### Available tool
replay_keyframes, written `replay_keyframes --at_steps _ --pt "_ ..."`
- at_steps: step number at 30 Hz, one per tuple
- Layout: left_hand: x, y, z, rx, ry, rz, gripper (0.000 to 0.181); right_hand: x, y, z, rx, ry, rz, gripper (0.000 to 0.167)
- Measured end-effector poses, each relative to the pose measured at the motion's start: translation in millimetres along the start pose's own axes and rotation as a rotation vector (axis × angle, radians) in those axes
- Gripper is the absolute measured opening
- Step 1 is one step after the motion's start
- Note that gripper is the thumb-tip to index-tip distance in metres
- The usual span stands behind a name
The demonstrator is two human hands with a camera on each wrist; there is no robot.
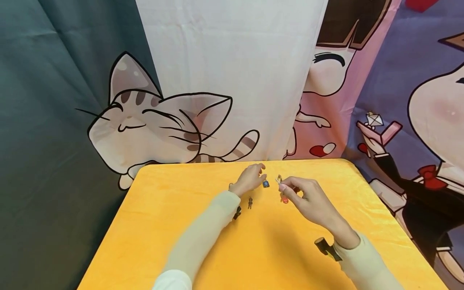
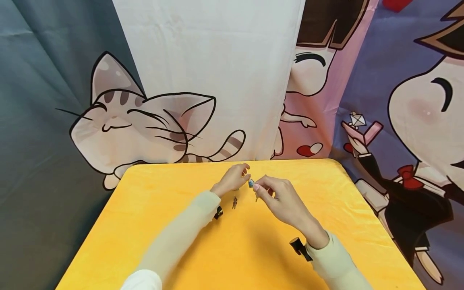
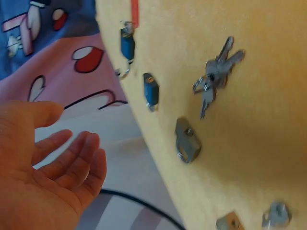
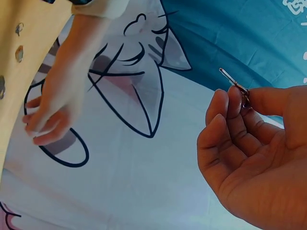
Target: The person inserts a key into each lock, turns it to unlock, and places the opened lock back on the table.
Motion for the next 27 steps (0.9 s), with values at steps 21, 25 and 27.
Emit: replay_keyframes --at_steps 21,25,27 --pt "46.3 -28.3 1.1 -0.184 -0.142 0.076 0.015 0.6 1.9 -4.2 -0.008 0.0 0.011 0.019" --pt "45.8 -27.5 0.2 -0.207 -0.127 0.067 0.015 1.5 2.8 -6.6 -0.002 0.007 0.009 0.019" --pt "45.7 -27.1 0.9 -0.23 -0.117 0.061 0.016 2.0 2.7 -7.3 -0.004 0.008 0.013 0.019"
Point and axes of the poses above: each hand's wrist, its own y-axis away from the middle knuckle, its own x-axis out of the palm, z = x × y, the point moved 4 cm from there along -y, towards the middle knuckle, and after that the axes turned 3 degrees about y, right-handed, at the moved point
